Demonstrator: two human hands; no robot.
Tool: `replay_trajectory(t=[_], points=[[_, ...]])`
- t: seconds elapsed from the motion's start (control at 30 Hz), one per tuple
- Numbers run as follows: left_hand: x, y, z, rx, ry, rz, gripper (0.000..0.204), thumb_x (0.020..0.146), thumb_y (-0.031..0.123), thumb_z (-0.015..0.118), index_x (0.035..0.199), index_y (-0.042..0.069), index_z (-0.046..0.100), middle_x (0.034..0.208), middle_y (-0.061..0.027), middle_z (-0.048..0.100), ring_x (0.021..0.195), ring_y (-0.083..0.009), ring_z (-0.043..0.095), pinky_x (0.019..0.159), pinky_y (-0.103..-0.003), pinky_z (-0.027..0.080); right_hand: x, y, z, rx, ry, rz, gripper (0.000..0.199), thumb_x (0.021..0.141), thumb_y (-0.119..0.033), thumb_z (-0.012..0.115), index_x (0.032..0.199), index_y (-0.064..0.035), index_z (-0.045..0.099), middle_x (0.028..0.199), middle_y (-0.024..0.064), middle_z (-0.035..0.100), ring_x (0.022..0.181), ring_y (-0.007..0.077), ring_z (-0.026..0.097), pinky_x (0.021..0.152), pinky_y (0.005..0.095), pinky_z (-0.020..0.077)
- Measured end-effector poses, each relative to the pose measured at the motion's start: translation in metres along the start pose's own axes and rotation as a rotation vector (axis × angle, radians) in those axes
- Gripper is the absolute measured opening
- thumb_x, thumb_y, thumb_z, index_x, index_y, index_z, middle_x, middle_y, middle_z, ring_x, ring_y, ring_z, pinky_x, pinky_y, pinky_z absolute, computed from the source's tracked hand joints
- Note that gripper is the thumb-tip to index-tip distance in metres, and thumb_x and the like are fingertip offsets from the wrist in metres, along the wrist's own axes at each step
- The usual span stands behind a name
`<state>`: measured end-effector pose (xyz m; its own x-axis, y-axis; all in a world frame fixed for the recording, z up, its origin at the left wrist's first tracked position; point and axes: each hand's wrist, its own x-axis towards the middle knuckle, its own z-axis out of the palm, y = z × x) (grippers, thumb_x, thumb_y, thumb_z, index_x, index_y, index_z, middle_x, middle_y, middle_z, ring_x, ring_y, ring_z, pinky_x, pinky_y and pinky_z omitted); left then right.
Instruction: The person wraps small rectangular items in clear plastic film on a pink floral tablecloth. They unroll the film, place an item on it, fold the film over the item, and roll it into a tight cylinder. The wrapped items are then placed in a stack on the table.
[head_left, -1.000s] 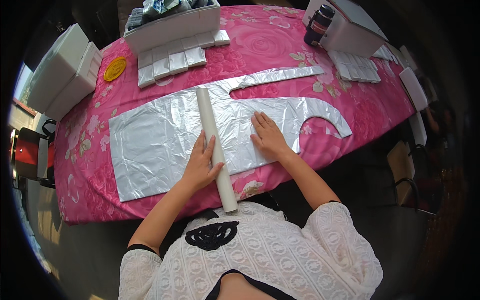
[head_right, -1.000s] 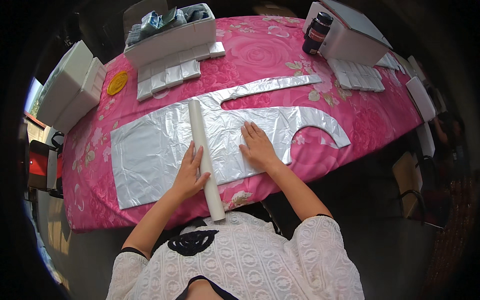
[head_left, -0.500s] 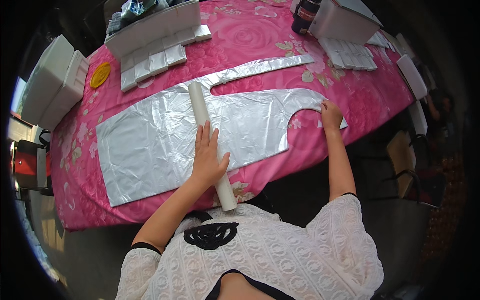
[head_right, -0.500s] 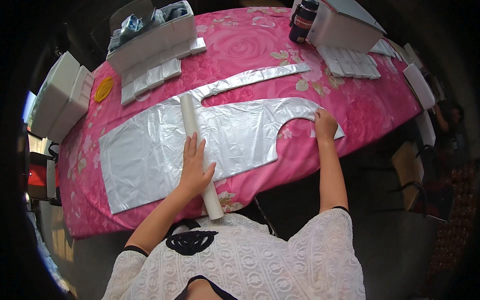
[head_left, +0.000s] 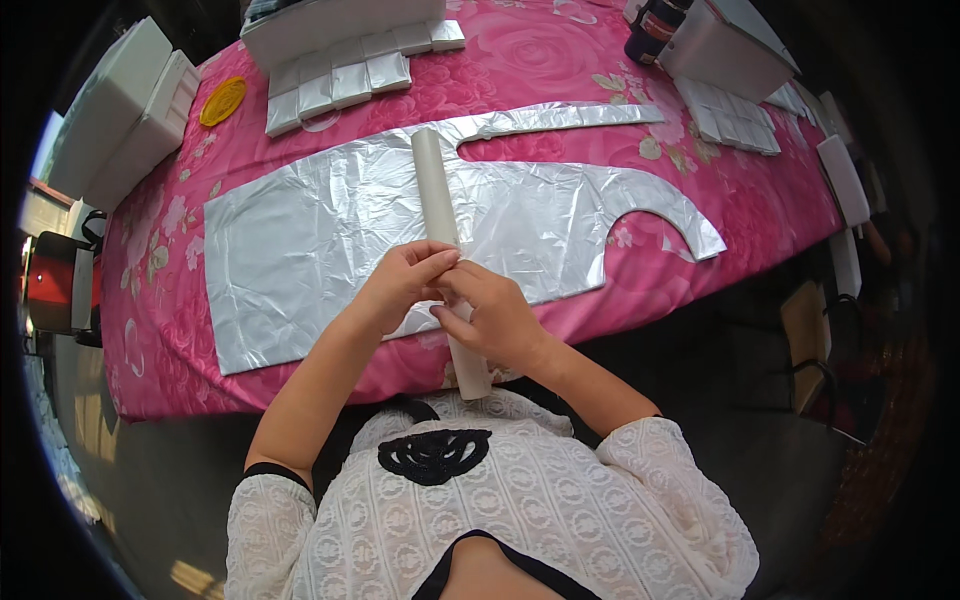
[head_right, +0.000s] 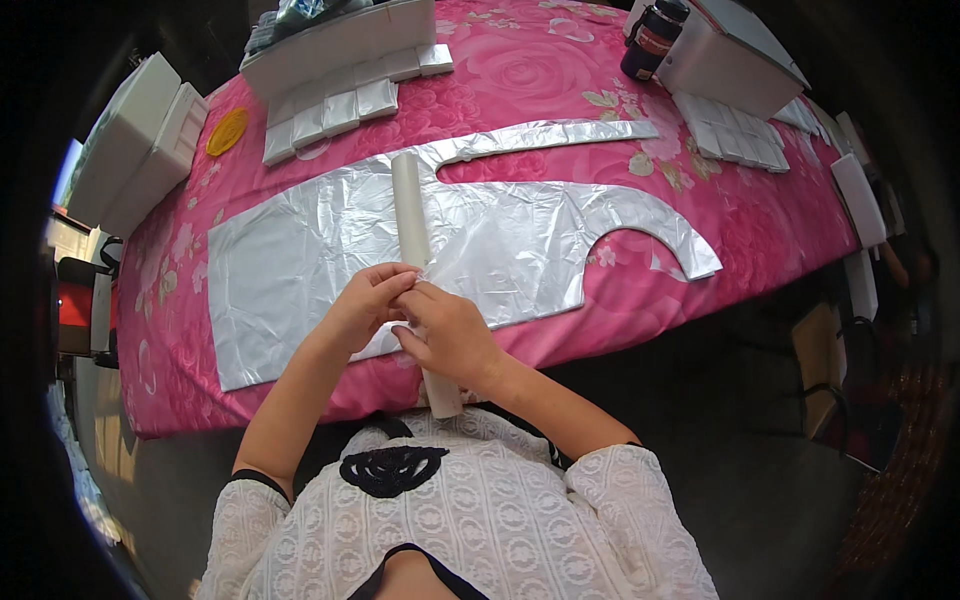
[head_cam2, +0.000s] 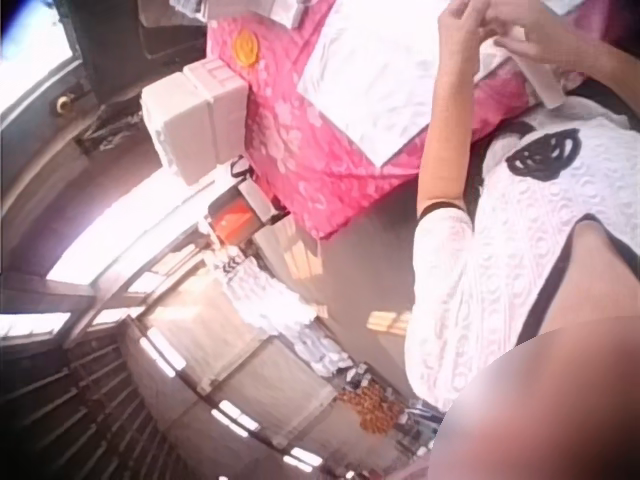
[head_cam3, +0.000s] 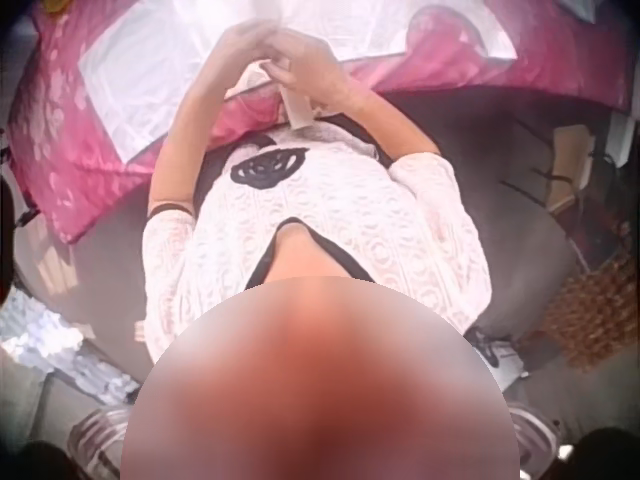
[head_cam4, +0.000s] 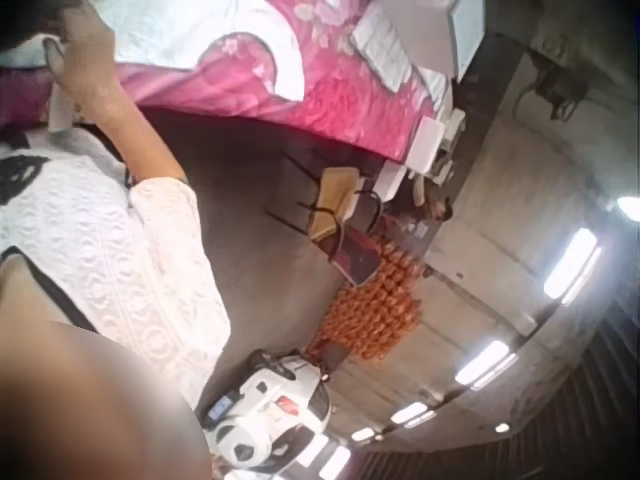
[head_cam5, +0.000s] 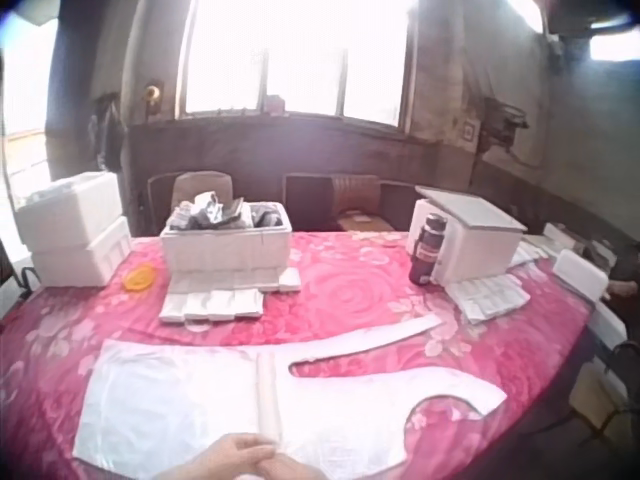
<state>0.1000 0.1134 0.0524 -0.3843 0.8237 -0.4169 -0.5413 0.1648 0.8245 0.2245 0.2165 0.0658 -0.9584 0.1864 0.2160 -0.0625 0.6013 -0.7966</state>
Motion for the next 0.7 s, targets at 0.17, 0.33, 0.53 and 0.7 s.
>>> replay_trajectory(t=[0.17, 0.33, 0.53, 0.7], points=[[-0.048, 0.016, -0.112, 0.108, 0.314, -0.027, 0.015, 0.083, 0.017, 0.060, 0.093, 0.006, 0.057, 0.079, 0.0005, 0.057, 0.070, -0.0073, 0.054, 0.060, -0.022, 0.046, -0.021, -0.016, 0.012, -0.079, 0.180, -0.220, 0.029, 0.072, -0.013, 0.067, 0.097, -0.0044, 0.055, 0.093, 0.0110, 0.056, 0.082, 0.0290, 0.056, 0.067, 0.0370, 0.0463], [-0.081, 0.010, -0.189, 0.201, 0.422, -0.026, 0.026, 0.083, 0.013, 0.059, 0.106, 0.003, 0.054, 0.088, -0.0013, 0.058, 0.078, -0.0099, 0.055, 0.068, -0.024, 0.047, -0.050, 0.012, 0.010, -0.375, 0.165, 0.090, 0.039, 0.070, -0.022, 0.071, 0.098, -0.0010, 0.053, 0.088, 0.0136, 0.055, 0.082, 0.0297, 0.055, 0.068, 0.0370, 0.0452], [-0.074, 0.014, -0.178, 0.279, 0.375, -0.161, 0.037, 0.082, 0.019, 0.064, 0.113, 0.002, 0.052, 0.095, -0.0071, 0.059, 0.082, -0.0132, 0.058, 0.071, -0.023, 0.047, -0.055, 0.020, 0.011, -0.496, 0.111, 0.333, 0.051, 0.073, -0.040, 0.066, 0.097, 0.0028, 0.051, 0.086, 0.0158, 0.055, 0.081, 0.0304, 0.056, 0.067, 0.0376, 0.0460], [-0.088, 0.026, -0.165, 0.576, 0.406, -0.166, 0.056, 0.073, 0.021, 0.072, 0.118, 0.000, 0.046, 0.100, -0.0107, 0.056, 0.083, -0.0164, 0.057, 0.071, -0.026, 0.048, -0.056, 0.007, 0.009, -0.359, -0.190, 0.661, 0.056, 0.074, -0.052, 0.061, 0.089, 0.0020, 0.056, 0.071, 0.0163, 0.060, 0.068, 0.0320, 0.060, 0.062, 0.0412, 0.0464]])
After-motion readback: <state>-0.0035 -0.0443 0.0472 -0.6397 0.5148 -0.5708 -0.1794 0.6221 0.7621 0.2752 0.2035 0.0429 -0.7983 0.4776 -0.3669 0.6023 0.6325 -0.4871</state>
